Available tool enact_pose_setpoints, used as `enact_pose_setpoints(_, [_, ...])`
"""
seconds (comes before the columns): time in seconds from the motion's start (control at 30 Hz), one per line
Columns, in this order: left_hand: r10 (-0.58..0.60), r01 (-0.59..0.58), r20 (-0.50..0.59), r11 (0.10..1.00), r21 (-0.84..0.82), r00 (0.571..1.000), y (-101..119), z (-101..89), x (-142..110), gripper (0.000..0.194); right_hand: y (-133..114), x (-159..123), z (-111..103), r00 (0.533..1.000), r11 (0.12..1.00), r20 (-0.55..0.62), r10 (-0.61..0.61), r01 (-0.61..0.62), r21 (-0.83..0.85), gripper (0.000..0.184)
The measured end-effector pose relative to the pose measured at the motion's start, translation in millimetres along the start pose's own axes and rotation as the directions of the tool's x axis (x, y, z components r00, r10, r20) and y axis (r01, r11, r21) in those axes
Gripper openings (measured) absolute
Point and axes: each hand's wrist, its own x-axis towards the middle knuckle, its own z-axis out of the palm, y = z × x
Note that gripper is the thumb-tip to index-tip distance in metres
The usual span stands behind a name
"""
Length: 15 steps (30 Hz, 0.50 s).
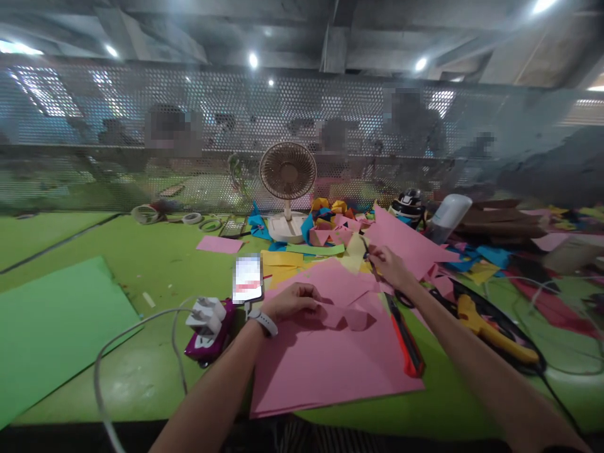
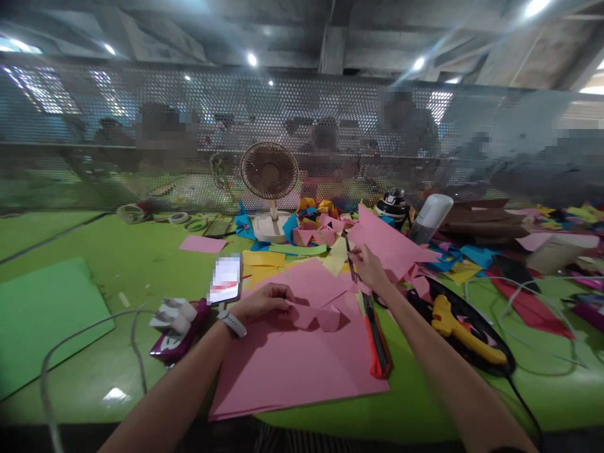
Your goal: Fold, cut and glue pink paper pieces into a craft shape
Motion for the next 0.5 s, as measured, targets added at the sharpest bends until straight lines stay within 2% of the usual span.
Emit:
enact_pose_setpoints(0.1, [0.003,-0.003,-0.004,1.0,-0.001,1.0,0.1,-0.1,-0.1,0.014,-2.8,3.9,2.2,1.0,0.992,-0.011,0.022,-0.02,0.123,0.031])
enact_pose_setpoints(0.23, [0.002,-0.002,0.004,1.0,-0.005,1.0,2.3,0.8,-1.2,0.016,-13.7,7.1,13.3,0.997,0.98,0.075,-0.025,0.01,0.199,0.027])
enact_pose_setpoints(0.37, [-0.002,0.002,0.001,1.0,-0.006,1.0,4.2,1.9,-2.3,0.017,-36.0,5.0,32.5,0.975,0.98,0.169,-0.146,0.119,0.162,0.026])
enact_pose_setpoints(0.5, [-0.005,0.005,0.004,1.0,-0.007,1.0,4.1,2.2,-2.3,0.018,-58.4,3.5,54.5,0.937,0.959,0.202,-0.284,0.276,0.067,0.025])
